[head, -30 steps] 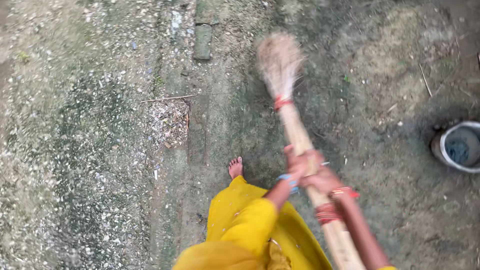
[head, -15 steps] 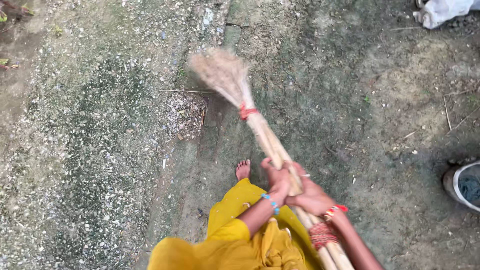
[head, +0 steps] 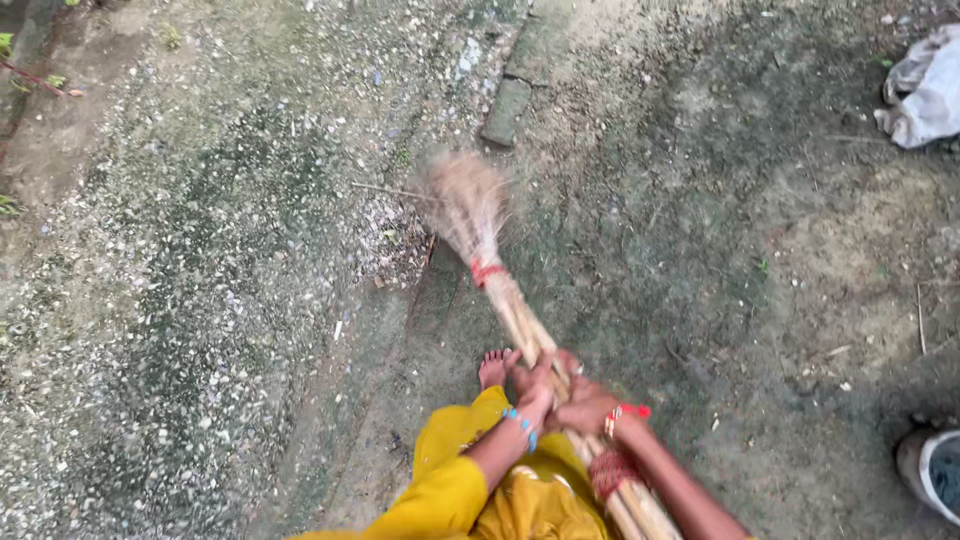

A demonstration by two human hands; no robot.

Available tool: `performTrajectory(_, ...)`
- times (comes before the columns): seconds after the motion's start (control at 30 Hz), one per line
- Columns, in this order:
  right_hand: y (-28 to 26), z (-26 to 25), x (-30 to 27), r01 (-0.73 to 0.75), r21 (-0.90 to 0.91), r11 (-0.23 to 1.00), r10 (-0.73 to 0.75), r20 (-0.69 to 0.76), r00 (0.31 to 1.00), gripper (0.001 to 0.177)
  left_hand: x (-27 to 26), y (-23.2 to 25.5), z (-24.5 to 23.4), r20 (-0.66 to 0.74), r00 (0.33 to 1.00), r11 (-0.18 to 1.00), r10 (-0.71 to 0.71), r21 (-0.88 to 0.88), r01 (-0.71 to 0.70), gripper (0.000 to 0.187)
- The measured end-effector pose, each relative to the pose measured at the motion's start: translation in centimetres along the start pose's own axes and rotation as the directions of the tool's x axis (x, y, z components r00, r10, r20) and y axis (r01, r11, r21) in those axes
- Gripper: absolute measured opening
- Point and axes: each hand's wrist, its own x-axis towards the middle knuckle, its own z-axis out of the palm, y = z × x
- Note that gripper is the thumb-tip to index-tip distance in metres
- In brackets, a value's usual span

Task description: The person sweeps an outdoor ground area using a bundle of sticks as a broom, moving dirt and debris across the uneven surface.

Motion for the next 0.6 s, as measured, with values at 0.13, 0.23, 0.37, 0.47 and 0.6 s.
performTrajectory(0.13, -2.7, -2.5, -6.3, 0.093, 0.011, 0.996, -0.093, -0.054, 0.994, 0.124, -3.3, 3.7, -0.8, -0.085, 0.996, 1.0, 0.002, -0.022, -0.003, 0.057)
performTrajectory(0.23, -3.6, -5.1, -9.3, 0.089, 0.045, 0.995, -0.085, -0.081, 0.993, 0.127, -6.2, 7.4, 0.9, -0.108, 0.988, 0.993, 0.114, 0.034, -0.111, 0.054)
performTrajectory(0.37, -2.5, -9.7, -9.5, 0.066, 0.043, 0.997, -0.059, -0.155, 0.986, 0.128, -7.8, 13.4, 6.5, 0.148, 0.976, 0.909, -0.16, -0.363, 0.204, 0.057)
performTrajectory(0.47, -0.6, -15.5, -6.5, 0.09, 0.029, 0.996, -0.082, -0.201, 0.976, 0.092, -6.5, 15.8, 13.6, 0.311, 0.943, 0.838, -0.12, -0.478, 0.264, 0.057)
performTrajectory(0.6, 0.5, -22.7, 0.2, 0.099, 0.006, 0.995, -0.092, -0.312, 0.946, 0.129, 1.9, 17.1, 23.1, 0.161, 0.983, 0.989, 0.083, -0.132, -0.062, 0.065)
